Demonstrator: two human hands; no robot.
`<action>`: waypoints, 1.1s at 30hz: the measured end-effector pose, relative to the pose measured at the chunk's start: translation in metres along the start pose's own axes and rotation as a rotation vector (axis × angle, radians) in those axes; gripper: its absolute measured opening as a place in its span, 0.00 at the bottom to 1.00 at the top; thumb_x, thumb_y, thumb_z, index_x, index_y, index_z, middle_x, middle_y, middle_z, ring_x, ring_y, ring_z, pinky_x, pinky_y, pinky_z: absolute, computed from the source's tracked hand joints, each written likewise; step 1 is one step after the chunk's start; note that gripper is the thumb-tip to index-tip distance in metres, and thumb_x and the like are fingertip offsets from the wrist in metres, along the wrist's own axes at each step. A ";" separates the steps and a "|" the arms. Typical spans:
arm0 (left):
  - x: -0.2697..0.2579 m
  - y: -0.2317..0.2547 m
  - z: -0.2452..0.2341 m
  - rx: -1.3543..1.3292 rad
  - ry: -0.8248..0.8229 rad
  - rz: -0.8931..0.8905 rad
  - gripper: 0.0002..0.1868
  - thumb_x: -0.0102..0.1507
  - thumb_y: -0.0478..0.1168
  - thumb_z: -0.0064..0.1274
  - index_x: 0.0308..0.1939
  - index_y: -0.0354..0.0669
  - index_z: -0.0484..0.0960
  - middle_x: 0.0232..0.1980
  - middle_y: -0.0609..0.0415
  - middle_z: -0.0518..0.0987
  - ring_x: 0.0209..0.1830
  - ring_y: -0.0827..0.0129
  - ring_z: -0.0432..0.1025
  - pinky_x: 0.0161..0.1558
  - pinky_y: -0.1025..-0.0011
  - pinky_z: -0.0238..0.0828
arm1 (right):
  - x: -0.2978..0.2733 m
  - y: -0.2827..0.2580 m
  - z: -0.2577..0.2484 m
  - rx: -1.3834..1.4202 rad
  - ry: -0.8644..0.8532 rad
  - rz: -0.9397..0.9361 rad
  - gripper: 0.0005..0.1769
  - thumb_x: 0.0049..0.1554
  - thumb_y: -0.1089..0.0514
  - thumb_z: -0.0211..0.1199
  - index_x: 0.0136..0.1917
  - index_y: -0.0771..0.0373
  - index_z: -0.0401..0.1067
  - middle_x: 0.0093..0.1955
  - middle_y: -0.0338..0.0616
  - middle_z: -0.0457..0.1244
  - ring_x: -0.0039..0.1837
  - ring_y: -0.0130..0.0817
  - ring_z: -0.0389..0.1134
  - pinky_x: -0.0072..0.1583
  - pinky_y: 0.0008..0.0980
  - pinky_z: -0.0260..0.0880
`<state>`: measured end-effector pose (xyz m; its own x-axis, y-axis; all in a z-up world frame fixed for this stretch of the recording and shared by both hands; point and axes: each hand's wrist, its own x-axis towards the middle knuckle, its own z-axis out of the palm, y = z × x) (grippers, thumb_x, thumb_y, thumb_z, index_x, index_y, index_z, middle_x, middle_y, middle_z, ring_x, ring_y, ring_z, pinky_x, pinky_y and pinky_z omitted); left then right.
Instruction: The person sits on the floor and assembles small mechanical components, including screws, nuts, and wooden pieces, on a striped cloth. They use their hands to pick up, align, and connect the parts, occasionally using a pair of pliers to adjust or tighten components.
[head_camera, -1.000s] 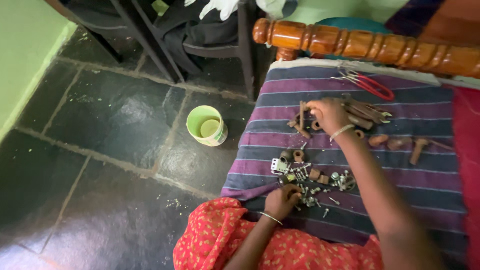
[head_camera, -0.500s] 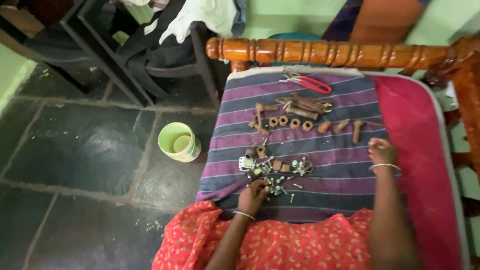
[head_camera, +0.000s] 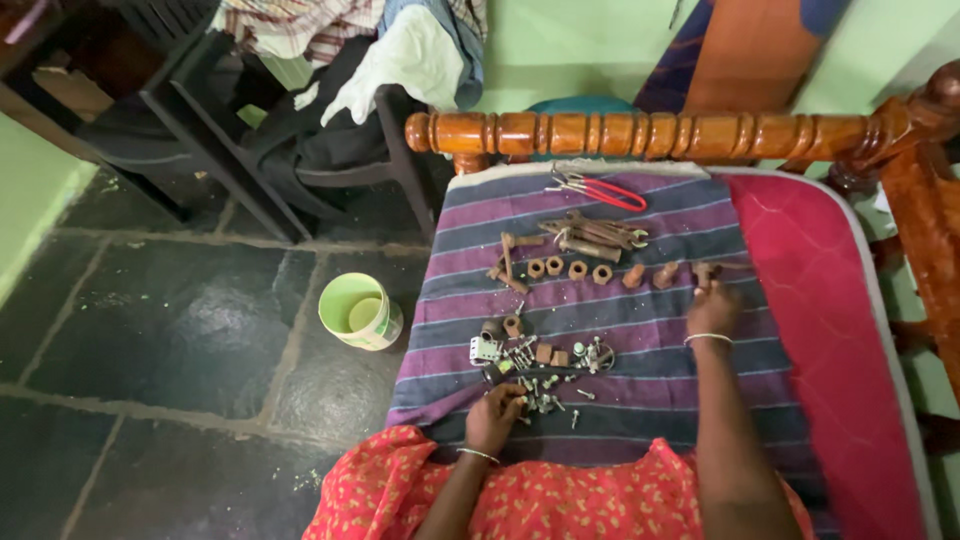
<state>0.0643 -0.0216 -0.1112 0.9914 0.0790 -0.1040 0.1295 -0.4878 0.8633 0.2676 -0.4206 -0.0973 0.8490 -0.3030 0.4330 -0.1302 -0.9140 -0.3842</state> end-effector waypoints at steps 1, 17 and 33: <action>0.001 -0.001 0.000 -0.002 0.007 0.021 0.11 0.62 0.45 0.59 0.47 0.51 0.85 0.35 0.53 0.85 0.34 0.63 0.80 0.36 0.66 0.75 | 0.003 0.004 -0.002 0.056 -0.023 0.043 0.10 0.66 0.55 0.64 0.51 0.66 0.74 0.50 0.60 0.66 0.55 0.58 0.68 0.59 0.52 0.67; -0.038 0.026 -0.005 -0.587 -0.109 0.120 0.16 0.67 0.44 0.53 0.55 0.41 0.80 0.36 0.58 0.81 0.35 0.76 0.72 0.40 0.74 0.71 | -0.104 -0.134 -0.137 0.904 -0.440 0.399 0.19 0.62 0.46 0.57 0.47 0.63 0.79 0.29 0.39 0.63 0.26 0.24 0.61 0.28 0.27 0.65; -0.066 0.011 -0.012 -0.727 -0.099 0.313 0.20 0.70 0.47 0.52 0.31 0.35 0.85 0.34 0.56 0.83 0.35 0.74 0.74 0.41 0.73 0.70 | -0.193 -0.157 -0.092 0.664 -0.950 -0.127 0.18 0.59 0.44 0.62 0.46 0.59 0.83 0.27 0.37 0.63 0.25 0.23 0.64 0.28 0.28 0.66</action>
<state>-0.0001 -0.0218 -0.0887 0.9812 -0.0618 0.1830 -0.1657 0.2173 0.9619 0.0776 -0.2435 -0.0458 0.9153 0.3617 -0.1774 0.0386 -0.5169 -0.8552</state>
